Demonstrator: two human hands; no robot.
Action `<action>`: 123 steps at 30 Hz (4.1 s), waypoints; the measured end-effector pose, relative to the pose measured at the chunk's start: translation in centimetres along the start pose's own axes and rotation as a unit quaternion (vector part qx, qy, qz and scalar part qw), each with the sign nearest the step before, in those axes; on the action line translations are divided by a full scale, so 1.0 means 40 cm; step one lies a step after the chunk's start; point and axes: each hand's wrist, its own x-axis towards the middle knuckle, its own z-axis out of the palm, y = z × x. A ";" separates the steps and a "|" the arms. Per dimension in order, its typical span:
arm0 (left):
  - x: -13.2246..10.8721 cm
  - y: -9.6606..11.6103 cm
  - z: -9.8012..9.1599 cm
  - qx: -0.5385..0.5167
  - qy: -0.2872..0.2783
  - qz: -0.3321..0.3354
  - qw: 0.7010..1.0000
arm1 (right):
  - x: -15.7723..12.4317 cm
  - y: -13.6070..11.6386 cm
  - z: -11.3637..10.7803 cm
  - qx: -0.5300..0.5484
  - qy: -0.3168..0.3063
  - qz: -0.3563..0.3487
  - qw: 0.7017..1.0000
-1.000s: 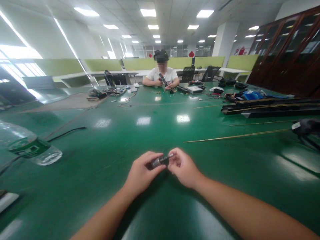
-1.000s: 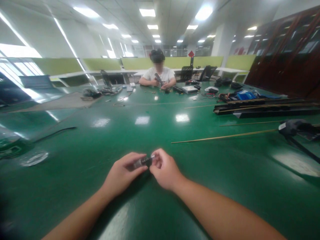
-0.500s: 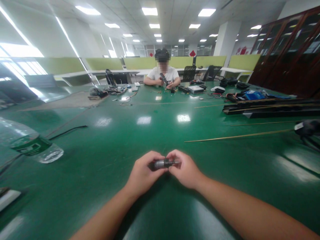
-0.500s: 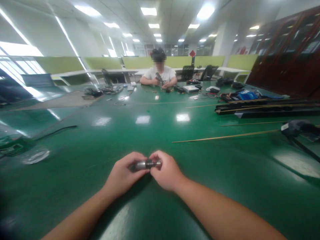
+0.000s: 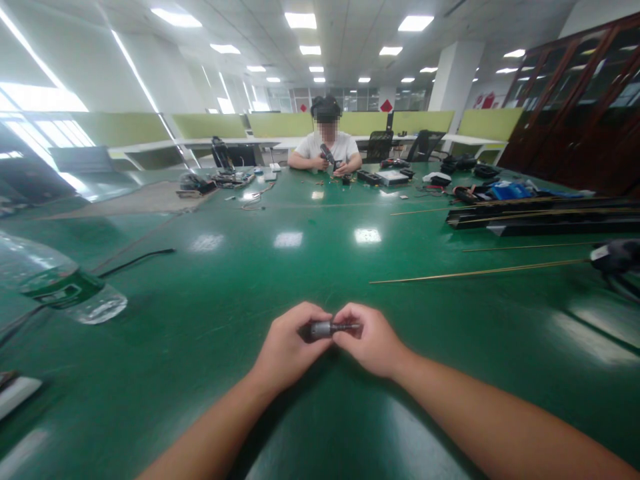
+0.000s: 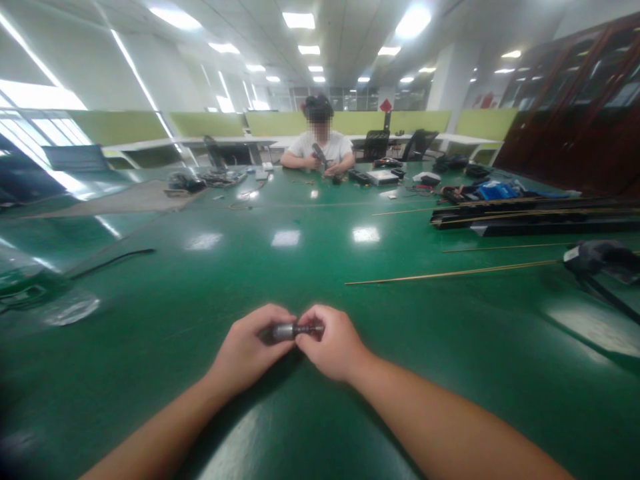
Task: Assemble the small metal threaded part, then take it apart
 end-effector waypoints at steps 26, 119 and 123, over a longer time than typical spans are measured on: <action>0.000 0.006 -0.006 0.033 0.011 -0.005 0.999 | 0.002 -0.001 -0.006 -0.002 -0.006 0.011 1.000; 0.011 -0.017 -0.050 0.049 0.057 -0.032 0.997 | 0.008 0.007 -0.004 0.046 0.040 0.067 0.996; 0.012 -0.026 -0.051 0.044 0.070 -0.044 0.996 | 0.010 0.008 -0.002 0.082 0.042 0.072 0.993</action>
